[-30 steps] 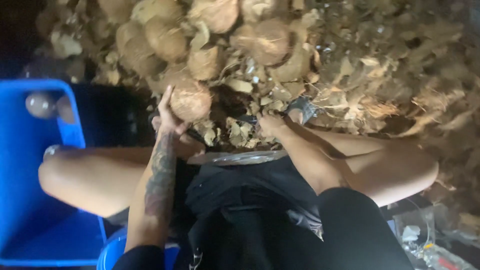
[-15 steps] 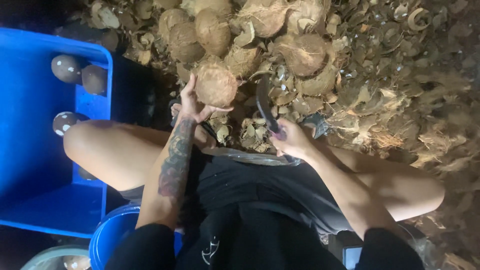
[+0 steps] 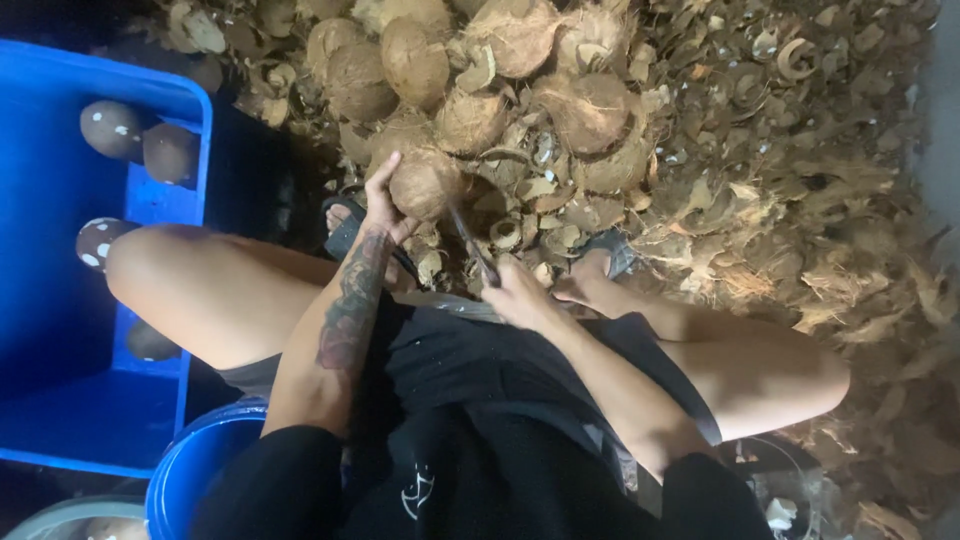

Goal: The person sits cross-legged on the floor and uses a large knife to peel the husk off coconuts. They hold each coconut in their left hand and repeatedly strike the husk with the knife in their right hand, rotating the coconut as they work. After peeling, the person places the coconut into a blue bin to their left.

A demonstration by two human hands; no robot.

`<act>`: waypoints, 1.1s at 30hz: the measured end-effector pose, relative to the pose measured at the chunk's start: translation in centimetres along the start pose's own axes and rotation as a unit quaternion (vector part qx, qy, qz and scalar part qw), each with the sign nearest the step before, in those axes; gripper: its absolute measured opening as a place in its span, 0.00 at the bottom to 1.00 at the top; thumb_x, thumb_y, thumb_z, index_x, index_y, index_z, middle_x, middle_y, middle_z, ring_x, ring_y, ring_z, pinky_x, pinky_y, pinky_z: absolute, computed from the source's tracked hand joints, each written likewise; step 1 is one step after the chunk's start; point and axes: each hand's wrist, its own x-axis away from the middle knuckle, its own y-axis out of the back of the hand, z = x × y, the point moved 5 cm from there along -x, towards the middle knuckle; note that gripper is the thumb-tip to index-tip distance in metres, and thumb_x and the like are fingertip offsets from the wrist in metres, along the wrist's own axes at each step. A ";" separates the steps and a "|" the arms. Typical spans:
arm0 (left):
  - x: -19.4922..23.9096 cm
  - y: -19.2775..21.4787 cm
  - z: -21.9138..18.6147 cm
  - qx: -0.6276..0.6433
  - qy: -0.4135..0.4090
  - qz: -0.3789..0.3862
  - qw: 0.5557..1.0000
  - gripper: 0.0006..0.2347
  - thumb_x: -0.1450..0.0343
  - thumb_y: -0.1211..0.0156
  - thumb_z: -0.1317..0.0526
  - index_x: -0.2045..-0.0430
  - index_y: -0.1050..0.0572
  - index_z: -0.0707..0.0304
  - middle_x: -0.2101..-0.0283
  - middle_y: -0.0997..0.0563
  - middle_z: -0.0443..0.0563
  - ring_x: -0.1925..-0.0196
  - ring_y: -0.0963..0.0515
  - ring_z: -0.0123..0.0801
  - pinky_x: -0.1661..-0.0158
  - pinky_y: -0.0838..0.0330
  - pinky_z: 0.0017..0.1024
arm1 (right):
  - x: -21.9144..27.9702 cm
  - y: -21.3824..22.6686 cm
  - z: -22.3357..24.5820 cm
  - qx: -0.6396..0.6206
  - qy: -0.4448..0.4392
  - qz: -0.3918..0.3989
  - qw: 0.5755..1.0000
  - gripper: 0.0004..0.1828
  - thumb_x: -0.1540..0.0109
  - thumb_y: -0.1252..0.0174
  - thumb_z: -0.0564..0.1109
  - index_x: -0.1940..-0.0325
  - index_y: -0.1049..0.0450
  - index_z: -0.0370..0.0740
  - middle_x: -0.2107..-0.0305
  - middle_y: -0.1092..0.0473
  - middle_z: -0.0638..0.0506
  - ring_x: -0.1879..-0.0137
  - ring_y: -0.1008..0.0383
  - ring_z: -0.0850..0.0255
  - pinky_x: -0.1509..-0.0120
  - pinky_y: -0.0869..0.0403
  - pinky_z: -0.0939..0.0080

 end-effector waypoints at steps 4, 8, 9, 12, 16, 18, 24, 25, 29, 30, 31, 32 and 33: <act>-1.4 1.7 0.2 -0.088 -0.001 -0.021 0.996 0.28 0.37 0.25 0.48 0.43 0.21 0.60 0.42 0.17 0.61 0.40 0.18 0.55 0.39 0.26 0.59 | -0.6 0.4 1.0 -0.185 -0.116 0.052 0.975 0.10 0.49 0.42 0.42 0.84 0.30 0.38 0.94 0.34 0.48 0.83 0.29 0.55 0.72 0.31 0.58; -0.6 1.8 1.4 -0.082 -0.006 -0.028 0.996 0.31 0.36 0.26 0.46 0.41 0.23 0.64 0.42 0.18 0.63 0.41 0.19 0.55 0.39 0.28 0.60 | 1.7 0.6 3.9 -0.229 0.094 -0.072 0.966 0.07 0.49 0.41 0.34 0.79 0.31 0.41 0.88 0.28 0.45 0.78 0.22 0.47 0.73 0.27 0.55; -1.1 2.4 1.4 -0.083 -0.003 -0.030 0.996 0.31 0.36 0.26 0.46 0.41 0.23 0.64 0.42 0.18 0.63 0.41 0.19 0.55 0.39 0.28 0.60 | 1.5 1.9 5.3 -0.231 0.091 -0.072 0.966 0.07 0.49 0.41 0.34 0.79 0.31 0.41 0.88 0.28 0.45 0.78 0.22 0.47 0.73 0.27 0.55; -2.4 2.3 0.9 -0.073 -0.006 -0.014 0.997 0.30 0.36 0.26 0.46 0.41 0.23 0.64 0.42 0.18 0.63 0.40 0.18 0.55 0.39 0.28 0.60 | 1.1 5.6 6.5 -0.347 0.245 -0.232 0.875 0.09 0.43 0.40 0.40 0.77 0.31 0.37 0.79 0.24 0.41 0.76 0.22 0.46 0.71 0.24 0.59; -0.6 0.4 1.2 -0.091 0.005 -0.002 0.996 0.32 0.36 0.26 0.46 0.40 0.24 0.64 0.40 0.19 0.64 0.39 0.20 0.56 0.37 0.29 0.60 | -0.3 -1.1 -1.8 -0.095 -0.219 0.091 0.967 0.11 0.44 0.45 0.50 0.72 0.28 0.39 0.80 0.29 0.39 0.68 0.25 0.42 0.58 0.27 0.43; 0.4 -0.4 0.7 -0.128 0.014 0.002 0.992 0.33 0.37 0.27 0.44 0.39 0.24 0.62 0.40 0.19 0.64 0.38 0.20 0.56 0.37 0.30 0.61 | -0.2 -0.8 -1.3 -0.146 -0.314 0.120 0.931 0.26 0.46 0.48 0.56 0.98 0.31 0.47 0.97 0.34 0.52 0.84 0.28 0.57 0.69 0.29 0.58; 0.9 -0.2 1.0 -0.116 -0.007 -0.001 0.993 0.31 0.36 0.27 0.44 0.41 0.23 0.61 0.40 0.19 0.65 0.39 0.19 0.57 0.39 0.28 0.60 | 1.0 5.3 5.2 -0.164 -0.062 -0.031 0.984 0.07 0.45 0.40 0.45 0.66 0.26 0.41 0.83 0.30 0.39 0.72 0.22 0.40 0.70 0.30 0.49; -0.3 0.7 0.9 -0.116 -0.007 0.022 0.993 0.31 0.34 0.28 0.44 0.40 0.24 0.63 0.38 0.21 0.67 0.37 0.21 0.58 0.38 0.29 0.61 | 0.7 6.9 7.6 -0.268 0.107 -0.117 0.950 0.03 0.45 0.42 0.40 0.72 0.29 0.41 0.82 0.27 0.44 0.75 0.22 0.45 0.74 0.29 0.57; -1.2 0.7 0.4 -0.100 -0.009 0.018 0.995 0.34 0.34 0.27 0.44 0.36 0.26 0.67 0.35 0.23 0.68 0.34 0.24 0.60 0.35 0.34 0.62 | -2.0 3.9 4.3 -0.300 0.079 -0.083 0.947 0.08 0.46 0.44 0.38 0.81 0.32 0.41 0.87 0.28 0.48 0.82 0.24 0.52 0.80 0.29 0.60; -0.2 0.4 0.7 -0.100 -0.007 0.017 0.995 0.34 0.34 0.27 0.44 0.36 0.26 0.67 0.35 0.23 0.68 0.34 0.24 0.60 0.35 0.34 0.62 | -1.7 2.7 2.9 -0.300 0.077 -0.082 0.947 0.08 0.46 0.44 0.38 0.81 0.32 0.41 0.87 0.28 0.48 0.82 0.24 0.52 0.80 0.29 0.60; 0.3 -0.3 0.6 -0.133 -0.024 0.004 0.991 0.30 0.35 0.25 0.46 0.40 0.25 0.61 0.40 0.21 0.63 0.39 0.20 0.54 0.39 0.28 0.59 | -1.8 0.6 0.1 -0.248 -0.074 0.009 0.966 0.10 0.46 0.45 0.40 0.82 0.31 0.41 0.91 0.31 0.47 0.85 0.26 0.54 0.80 0.30 0.57; 0.8 -1.0 0.5 -0.166 -0.041 -0.009 0.985 0.26 0.36 0.24 0.48 0.44 0.23 0.54 0.44 0.18 0.58 0.44 0.17 0.49 0.43 0.22 0.55 | -1.4 -1.3 -2.8 -0.187 -0.222 0.098 0.952 0.11 0.46 0.45 0.43 0.84 0.31 0.41 0.95 0.34 0.47 0.87 0.27 0.55 0.81 0.30 0.54; -0.3 0.8 1.1 -0.166 -0.043 -0.009 0.985 0.26 0.36 0.24 0.48 0.44 0.23 0.54 0.44 0.18 0.58 0.44 0.17 0.49 0.43 0.22 0.55 | -1.2 -0.4 -1.3 -0.187 -0.220 0.098 0.952 0.11 0.46 0.45 0.43 0.84 0.31 0.41 0.95 0.34 0.47 0.87 0.27 0.55 0.81 0.30 0.54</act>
